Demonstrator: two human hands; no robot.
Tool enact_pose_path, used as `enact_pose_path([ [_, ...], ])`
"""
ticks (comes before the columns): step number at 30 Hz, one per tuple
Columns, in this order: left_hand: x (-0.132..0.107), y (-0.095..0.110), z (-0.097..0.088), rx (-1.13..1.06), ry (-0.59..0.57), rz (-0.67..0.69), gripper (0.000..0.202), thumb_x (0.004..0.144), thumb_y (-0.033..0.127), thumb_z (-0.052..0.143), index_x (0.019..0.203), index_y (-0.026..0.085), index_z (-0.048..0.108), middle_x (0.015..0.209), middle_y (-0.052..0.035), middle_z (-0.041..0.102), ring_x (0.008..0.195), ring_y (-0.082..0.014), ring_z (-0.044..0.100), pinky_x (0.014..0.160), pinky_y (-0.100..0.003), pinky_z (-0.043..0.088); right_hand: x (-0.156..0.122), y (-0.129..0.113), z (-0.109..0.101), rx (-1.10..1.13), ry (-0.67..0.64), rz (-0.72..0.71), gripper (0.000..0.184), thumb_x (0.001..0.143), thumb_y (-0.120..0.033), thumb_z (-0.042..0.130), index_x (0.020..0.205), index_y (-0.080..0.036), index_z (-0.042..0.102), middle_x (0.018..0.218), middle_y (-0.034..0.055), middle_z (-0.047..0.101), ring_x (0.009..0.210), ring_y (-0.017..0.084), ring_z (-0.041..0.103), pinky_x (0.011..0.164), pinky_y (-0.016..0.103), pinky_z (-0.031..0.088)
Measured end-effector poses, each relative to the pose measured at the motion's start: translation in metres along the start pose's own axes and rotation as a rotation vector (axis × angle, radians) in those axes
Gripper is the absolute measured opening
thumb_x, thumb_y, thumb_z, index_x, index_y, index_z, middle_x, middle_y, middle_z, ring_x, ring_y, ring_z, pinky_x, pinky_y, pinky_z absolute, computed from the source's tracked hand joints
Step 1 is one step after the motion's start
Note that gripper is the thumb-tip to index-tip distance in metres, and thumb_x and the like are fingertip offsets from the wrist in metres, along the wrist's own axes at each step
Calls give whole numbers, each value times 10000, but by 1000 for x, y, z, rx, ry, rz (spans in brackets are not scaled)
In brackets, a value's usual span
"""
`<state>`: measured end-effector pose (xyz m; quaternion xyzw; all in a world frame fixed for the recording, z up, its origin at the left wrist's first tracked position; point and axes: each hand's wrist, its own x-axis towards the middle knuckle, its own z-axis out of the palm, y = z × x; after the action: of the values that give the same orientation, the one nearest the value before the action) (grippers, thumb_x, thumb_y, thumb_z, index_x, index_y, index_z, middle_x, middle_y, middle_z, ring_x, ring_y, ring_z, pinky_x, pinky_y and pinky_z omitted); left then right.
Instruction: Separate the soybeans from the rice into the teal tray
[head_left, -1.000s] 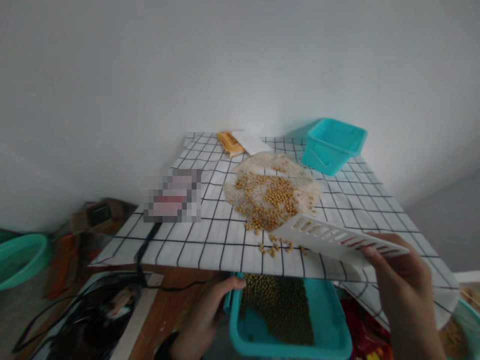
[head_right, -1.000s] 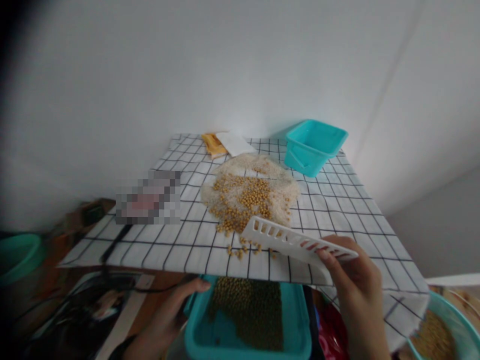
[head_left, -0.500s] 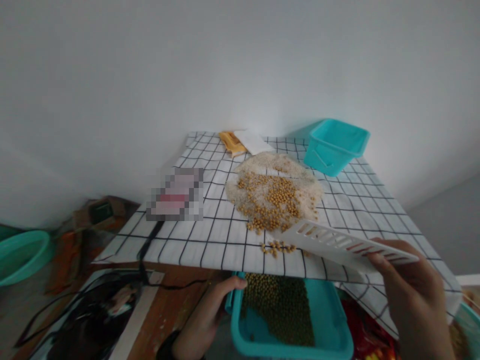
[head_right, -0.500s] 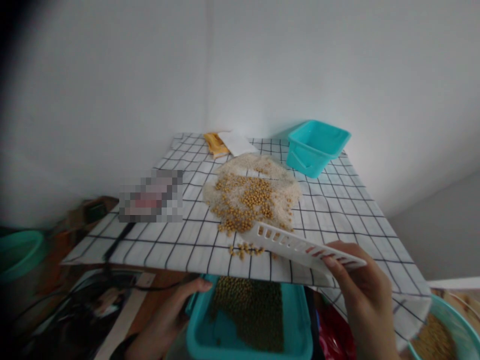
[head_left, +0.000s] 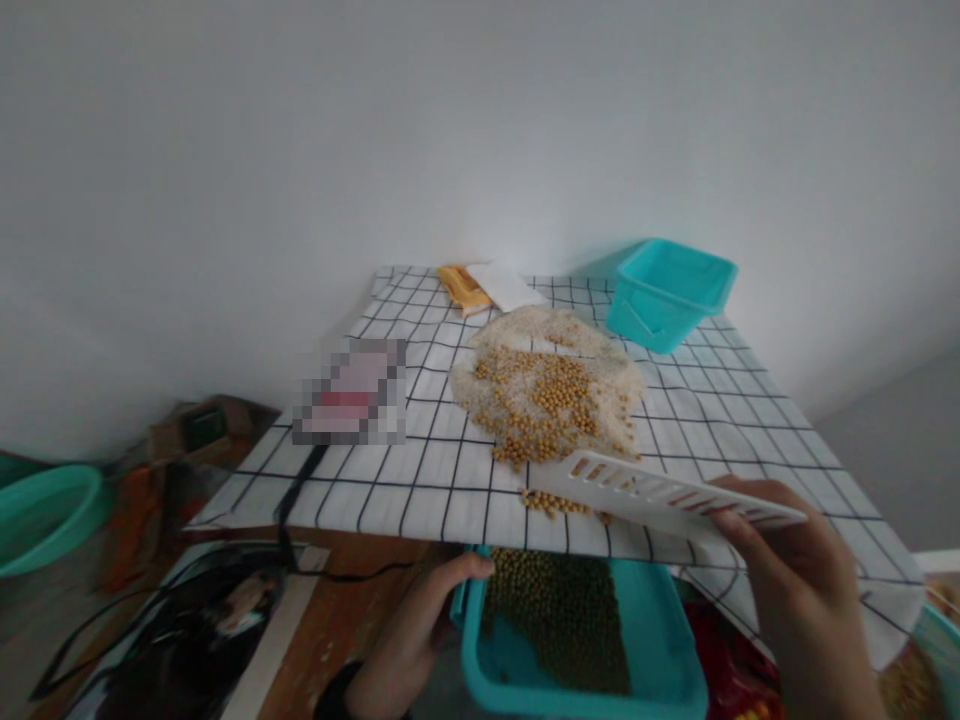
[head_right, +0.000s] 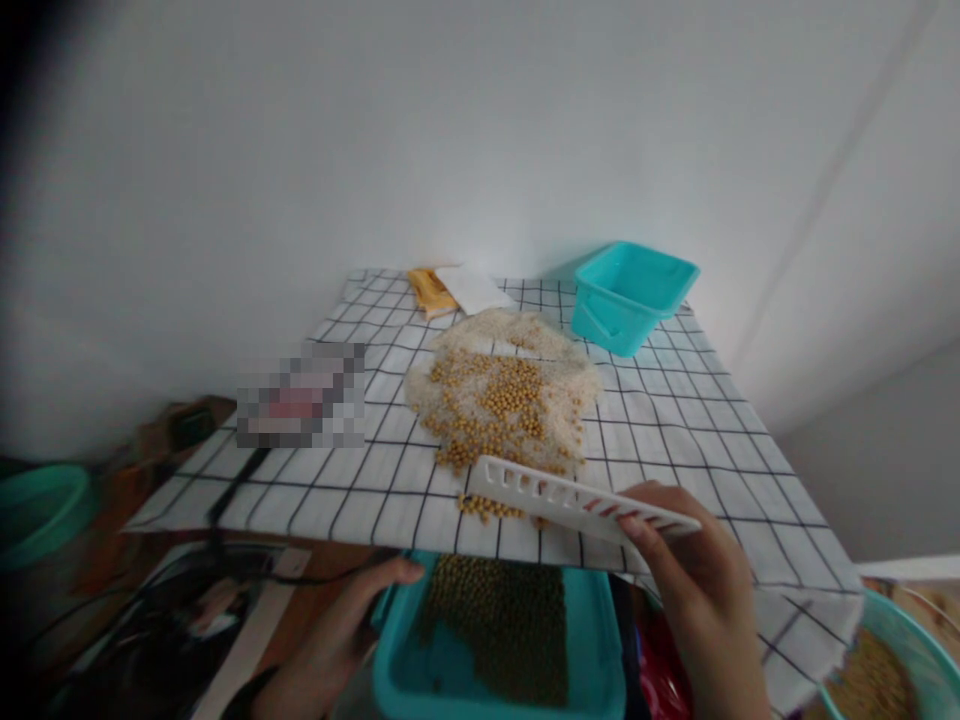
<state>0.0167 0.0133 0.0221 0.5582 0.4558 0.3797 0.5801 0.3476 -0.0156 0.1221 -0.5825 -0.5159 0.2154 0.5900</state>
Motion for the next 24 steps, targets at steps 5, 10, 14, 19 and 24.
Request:
enact_pose_path([
  [5, 2, 11, -4, -63, 68, -81, 385, 628, 101, 775, 904, 363, 830, 984, 19, 805, 934, -226, 688, 868, -293, 514, 8, -3, 12, -18, -92, -114, 87, 886, -234, 703, 948, -277, 748, 880, 4, 752, 791, 150, 689, 677, 220, 536],
  [10, 9, 15, 7, -187, 86, -276, 161, 820, 340, 649, 821, 274, 796, 849, -39, 770, 776, -243, 668, 709, -339, 554, 8, -14, 21, -26, -145, -161, 138, 912, -191, 660, 929, -293, 750, 861, -13, 750, 792, 130, 694, 703, 201, 536],
  [14, 10, 16, 8, -241, 94, -356, 189, 834, 383, 645, 849, 249, 777, 888, -46, 753, 824, -241, 659, 743, -338, 554, 5, -20, 20, 10, -171, -168, 140, 911, -192, 650, 920, -275, 763, 851, 13, 748, 783, 155, 701, 680, 230, 543],
  [19, 11, 12, 5, -269, 86, -385, 207, 859, 389, 626, 843, 243, 771, 857, -36, 739, 798, -225, 645, 732, -330, 547, -3, -19, 10, 54, -200, -79, 109, 890, -210, 668, 921, -234, 770, 811, 52, 725, 761, 199, 687, 638, 286, 535],
  [24, 7, 5, 0, -199, 93, -293, 112, 744, 315, 739, 831, 266, 789, 838, -28, 758, 798, -234, 644, 742, -323, 541, -7, -16, -2, 93, 0, 12, 40, 855, -248, 713, 859, -222, 744, 845, 50, 711, 796, 207, 661, 680, 308, 514],
])
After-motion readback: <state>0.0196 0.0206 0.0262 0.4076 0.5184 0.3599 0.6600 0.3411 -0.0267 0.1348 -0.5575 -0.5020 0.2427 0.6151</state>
